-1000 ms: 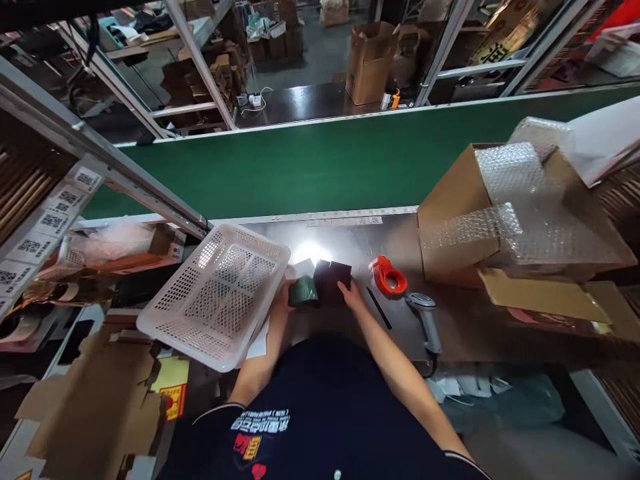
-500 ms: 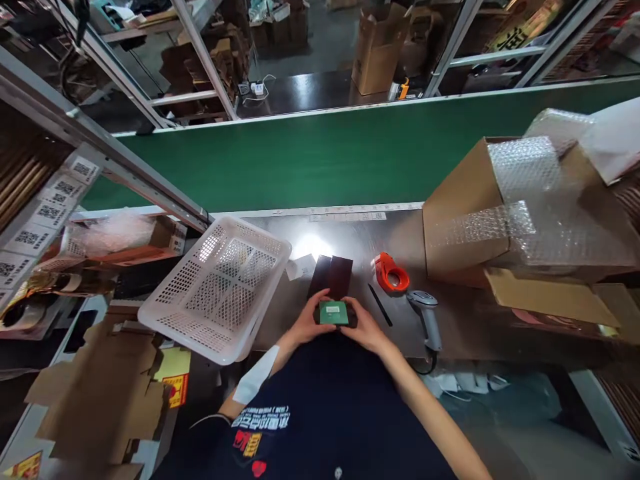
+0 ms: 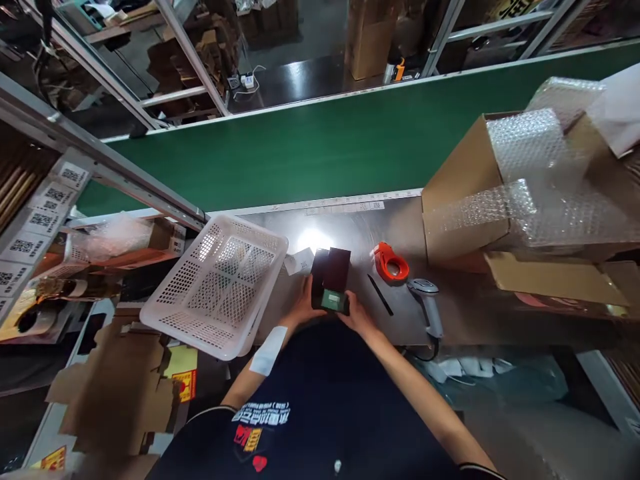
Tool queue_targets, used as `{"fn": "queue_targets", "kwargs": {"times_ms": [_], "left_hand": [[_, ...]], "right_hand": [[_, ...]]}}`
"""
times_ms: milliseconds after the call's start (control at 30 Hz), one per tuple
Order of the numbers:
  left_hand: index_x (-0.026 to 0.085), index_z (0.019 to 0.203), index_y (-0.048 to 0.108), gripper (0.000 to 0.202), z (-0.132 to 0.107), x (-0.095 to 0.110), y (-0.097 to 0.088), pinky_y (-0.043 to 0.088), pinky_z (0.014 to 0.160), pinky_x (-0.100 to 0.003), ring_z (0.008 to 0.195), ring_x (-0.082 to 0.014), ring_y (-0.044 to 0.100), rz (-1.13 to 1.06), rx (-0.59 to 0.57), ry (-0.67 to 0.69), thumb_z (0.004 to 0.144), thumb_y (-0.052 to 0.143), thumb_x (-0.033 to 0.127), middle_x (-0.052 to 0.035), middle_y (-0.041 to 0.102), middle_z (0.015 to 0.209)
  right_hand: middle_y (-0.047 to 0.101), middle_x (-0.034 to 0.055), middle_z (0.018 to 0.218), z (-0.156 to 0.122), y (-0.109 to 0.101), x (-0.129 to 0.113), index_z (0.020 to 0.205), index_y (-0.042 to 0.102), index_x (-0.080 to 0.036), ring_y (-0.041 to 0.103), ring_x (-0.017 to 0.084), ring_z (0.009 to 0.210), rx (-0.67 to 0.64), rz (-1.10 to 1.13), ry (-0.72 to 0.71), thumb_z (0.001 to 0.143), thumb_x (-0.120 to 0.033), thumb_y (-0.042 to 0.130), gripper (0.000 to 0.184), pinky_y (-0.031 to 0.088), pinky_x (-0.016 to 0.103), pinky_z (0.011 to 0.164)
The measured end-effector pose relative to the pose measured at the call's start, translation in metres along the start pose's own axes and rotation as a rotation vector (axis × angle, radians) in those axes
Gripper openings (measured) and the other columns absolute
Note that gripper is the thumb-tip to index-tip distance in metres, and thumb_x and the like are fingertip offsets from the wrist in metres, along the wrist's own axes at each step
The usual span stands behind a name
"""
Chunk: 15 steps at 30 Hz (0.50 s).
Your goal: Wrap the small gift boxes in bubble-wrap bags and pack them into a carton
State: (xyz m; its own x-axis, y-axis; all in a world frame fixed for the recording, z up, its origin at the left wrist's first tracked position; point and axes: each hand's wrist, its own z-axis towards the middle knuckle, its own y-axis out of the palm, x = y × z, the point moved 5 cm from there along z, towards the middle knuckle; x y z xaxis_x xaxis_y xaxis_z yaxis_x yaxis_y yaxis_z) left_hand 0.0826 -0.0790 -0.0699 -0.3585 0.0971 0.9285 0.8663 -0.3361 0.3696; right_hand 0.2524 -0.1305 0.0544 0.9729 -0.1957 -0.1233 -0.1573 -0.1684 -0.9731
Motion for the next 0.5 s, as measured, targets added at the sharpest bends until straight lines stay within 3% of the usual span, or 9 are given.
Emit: {"fn": "queue_targets", "kwargs": {"times_ms": [100, 167, 367, 500], "left_hand": [[0.024, 0.159, 0.039, 0.114, 0.006, 0.0, 0.006, 0.018, 0.133, -0.053, 0.164, -0.0427, 0.011, 0.023, -0.001, -0.019, 0.056, 0.085, 0.006, -0.0178, 0.017, 0.176], [0.02, 0.158, 0.039, 0.112, 0.008, 0.001, 0.007, 0.019, 0.133, -0.053, 0.163, -0.0436, 0.015, 0.062, 0.026, -0.01, 0.056, 0.082, 0.003, -0.0208, 0.022, 0.174], [0.014, 0.157, 0.041, 0.107, 0.014, -0.004, 0.003, 0.022, 0.132, -0.055, 0.161, -0.0475, 0.019, 0.115, 0.044, -0.008, 0.058, 0.078, 0.0, -0.0253, 0.026, 0.171], [0.017, 0.155, 0.042, 0.107, 0.021, -0.005, -0.001, 0.024, 0.131, -0.054, 0.163, -0.0455, 0.013, 0.126, -0.001, 0.032, 0.055, 0.079, 0.002, -0.0223, 0.019, 0.175]], "right_hand": [[0.07, 0.0159, 0.126, 0.004, 0.003, -0.004, 0.136, 0.053, -0.021, 0.071, 0.037, 0.115, 0.019, 0.037, -0.004, 0.078, -0.027, 0.073, 0.061, 0.056, 0.054, 0.1], [0.07, 0.0181, 0.125, 0.007, 0.006, -0.007, 0.139, 0.051, -0.018, 0.071, 0.038, 0.115, 0.031, 0.067, 0.025, 0.077, -0.028, 0.073, 0.066, 0.057, 0.054, 0.1], [0.05, 0.027, 0.155, 0.023, 0.01, -0.017, 0.166, 0.017, -0.013, 0.058, 0.04, 0.139, 0.056, 0.169, 0.059, 0.067, -0.026, 0.082, 0.119, 0.051, 0.052, 0.112], [0.031, 0.0205, 0.171, 0.028, -0.002, -0.019, 0.164, 0.028, -0.02, 0.035, 0.038, 0.157, 0.02, 0.229, -0.085, 0.057, -0.023, 0.087, 0.123, 0.037, 0.051, 0.125]]}}
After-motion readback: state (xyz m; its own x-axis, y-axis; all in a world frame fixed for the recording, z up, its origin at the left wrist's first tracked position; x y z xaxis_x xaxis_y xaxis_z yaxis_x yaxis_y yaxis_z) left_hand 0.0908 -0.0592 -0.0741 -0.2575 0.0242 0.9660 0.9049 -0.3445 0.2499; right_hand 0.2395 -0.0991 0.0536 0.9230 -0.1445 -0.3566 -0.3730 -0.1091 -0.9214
